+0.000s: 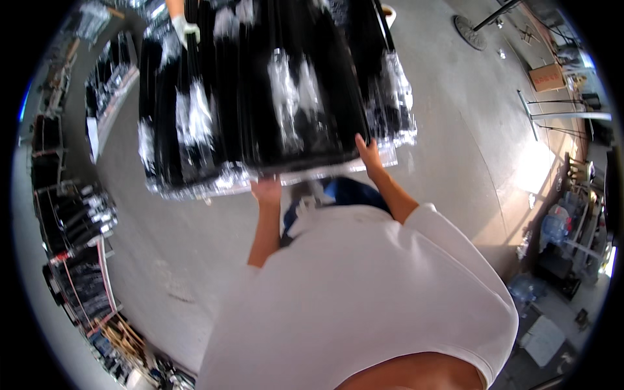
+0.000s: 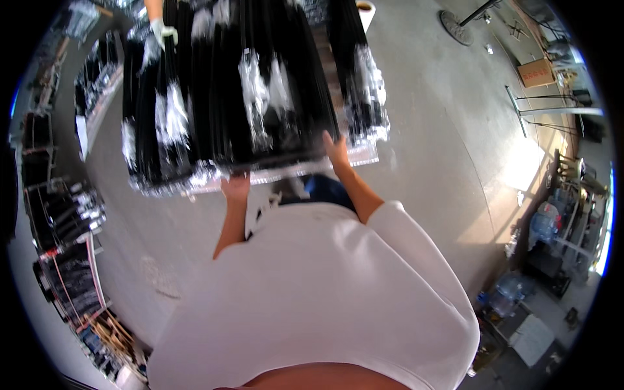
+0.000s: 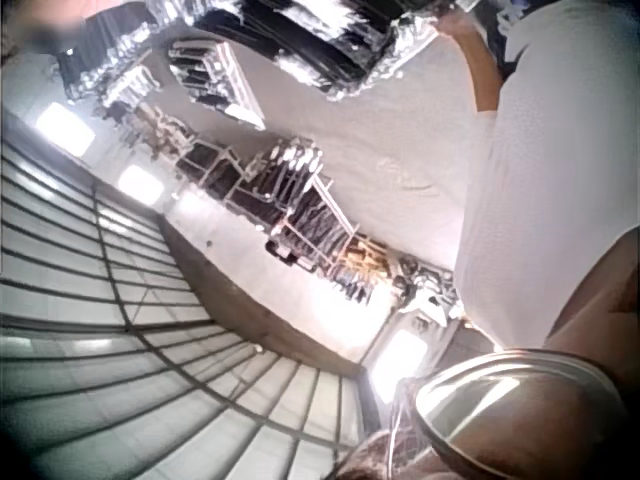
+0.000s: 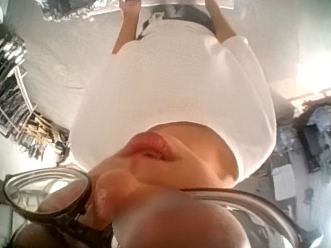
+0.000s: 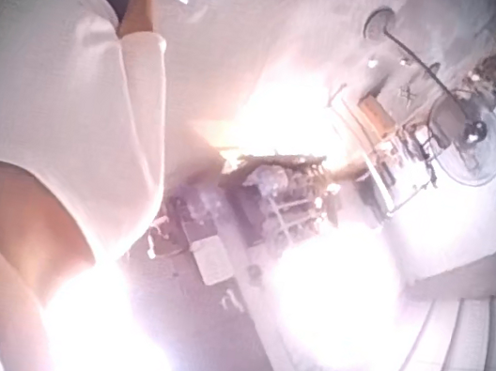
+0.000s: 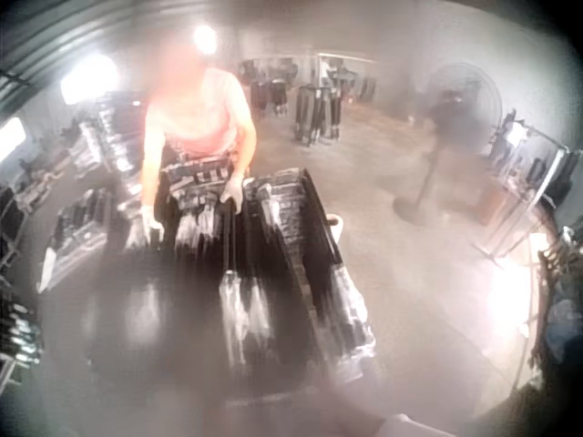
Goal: The person picks up black plastic chair frames from a rack and stacks them onto a pallet. They handle the frames one by one, placing them carefully on top of a growing pile of wrapped parts. The task involves repetitive lifting and stacking of the furniture components.
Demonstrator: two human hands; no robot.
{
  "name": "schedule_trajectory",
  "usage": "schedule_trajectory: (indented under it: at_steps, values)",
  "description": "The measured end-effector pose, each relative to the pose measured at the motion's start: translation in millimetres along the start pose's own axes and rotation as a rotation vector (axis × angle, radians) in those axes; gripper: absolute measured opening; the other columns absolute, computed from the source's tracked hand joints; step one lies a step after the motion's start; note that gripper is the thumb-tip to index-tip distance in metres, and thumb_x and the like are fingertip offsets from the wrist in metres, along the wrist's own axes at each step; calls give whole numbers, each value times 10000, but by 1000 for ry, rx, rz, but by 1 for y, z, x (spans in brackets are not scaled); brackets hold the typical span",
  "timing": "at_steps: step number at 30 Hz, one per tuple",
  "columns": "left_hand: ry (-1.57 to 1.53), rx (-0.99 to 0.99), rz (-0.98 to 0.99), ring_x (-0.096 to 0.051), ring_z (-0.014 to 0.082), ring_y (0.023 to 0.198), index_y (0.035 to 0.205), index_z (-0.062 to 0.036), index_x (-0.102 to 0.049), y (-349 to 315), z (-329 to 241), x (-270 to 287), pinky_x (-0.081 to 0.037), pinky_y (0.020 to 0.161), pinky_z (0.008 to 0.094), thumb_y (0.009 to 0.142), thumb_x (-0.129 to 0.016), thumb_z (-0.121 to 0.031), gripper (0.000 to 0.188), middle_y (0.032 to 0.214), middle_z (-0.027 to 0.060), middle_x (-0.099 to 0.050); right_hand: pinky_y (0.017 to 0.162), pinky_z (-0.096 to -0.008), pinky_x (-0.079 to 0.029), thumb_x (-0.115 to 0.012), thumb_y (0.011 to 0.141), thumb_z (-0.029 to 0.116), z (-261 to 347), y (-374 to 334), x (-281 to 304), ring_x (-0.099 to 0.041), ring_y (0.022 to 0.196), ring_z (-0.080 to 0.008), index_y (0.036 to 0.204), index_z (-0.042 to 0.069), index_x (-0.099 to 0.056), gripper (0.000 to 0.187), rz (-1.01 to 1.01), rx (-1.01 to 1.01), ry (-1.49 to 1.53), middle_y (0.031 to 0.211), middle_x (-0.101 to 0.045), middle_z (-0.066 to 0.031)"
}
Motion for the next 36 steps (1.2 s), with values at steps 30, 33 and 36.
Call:
schedule_trajectory:
  at_steps: [30,33,36]
  values:
    - [563,-34,396,-315,244,1212,1285,-116,-312,-170,-113,163,-312,948,433,879,-357,-283,442,1322,76,-325,413,-228,-403,-560,729,184,37,-217,-167,-541,473,-134,765,11,-587,178,1075,-233,-17,599,-584,-92]
    - [164,-30,370,-362,240,1175,1279,-106,-316,-222,-166,166,-320,948,399,883,-341,-251,423,1297,91,-356,474,-230,-433,-545,749,204,36,-302,-225,-572,558,-147,839,32,-582,198,1211,-317,-85,699,-604,-96]
    - [78,-195,278,-380,243,1158,1267,-104,-327,-264,-216,201,-327,950,379,887,-325,-237,403,1274,88,-382,532,-239,-450,-511,764,185,7,-407,-255,-585,631,-169,847,36,-571,180,1528,-242,-215,736,-598,-102]
Point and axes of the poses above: each hand's wrist, its own y-axis towards the middle knuckle, its own x-axis out of the back of the hand, z = x × y, the point moved 2 cm from there along y, towards the middle knuckle
